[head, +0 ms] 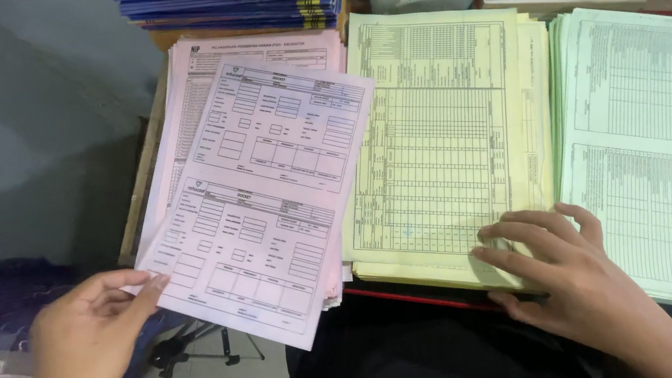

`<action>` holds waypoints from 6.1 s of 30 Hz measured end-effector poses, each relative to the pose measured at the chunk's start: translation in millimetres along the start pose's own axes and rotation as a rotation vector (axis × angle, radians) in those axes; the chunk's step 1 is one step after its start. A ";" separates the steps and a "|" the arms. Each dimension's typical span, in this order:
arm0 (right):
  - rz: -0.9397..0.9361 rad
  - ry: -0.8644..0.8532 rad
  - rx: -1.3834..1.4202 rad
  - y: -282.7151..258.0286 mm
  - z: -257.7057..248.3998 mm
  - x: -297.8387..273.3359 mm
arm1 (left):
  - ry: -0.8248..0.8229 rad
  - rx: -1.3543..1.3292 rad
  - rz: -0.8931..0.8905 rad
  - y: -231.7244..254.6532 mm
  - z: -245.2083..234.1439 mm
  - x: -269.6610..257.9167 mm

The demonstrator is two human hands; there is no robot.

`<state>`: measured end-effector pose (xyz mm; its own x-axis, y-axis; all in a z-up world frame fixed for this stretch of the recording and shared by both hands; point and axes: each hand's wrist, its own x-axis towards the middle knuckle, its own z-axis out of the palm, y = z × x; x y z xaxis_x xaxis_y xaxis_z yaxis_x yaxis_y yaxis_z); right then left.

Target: Sorting and organizing different colored paper forms into stacks

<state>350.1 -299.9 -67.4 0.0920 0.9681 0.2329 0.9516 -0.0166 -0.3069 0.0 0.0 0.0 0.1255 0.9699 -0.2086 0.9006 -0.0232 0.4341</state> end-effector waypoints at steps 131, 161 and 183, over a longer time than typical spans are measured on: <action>0.022 0.092 0.093 10.1 -14.2 -22.6 | -0.180 -0.210 1.507 120.2 171.2 -72.5; 1.262 0.237 -0.021 94.9 -98.7 -119.2 | -0.193 -0.293 1.432 116.7 192.0 -66.9; 1.284 0.226 0.033 106.7 -96.2 -130.4 | -0.217 -0.300 1.407 117.6 190.5 -66.2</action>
<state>467.8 -451.9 -41.8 0.9747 0.2029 -0.0935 0.1410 -0.8834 -0.4468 176.9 -113.1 -102.1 0.8971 0.1328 0.4215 -0.1334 -0.8279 0.5448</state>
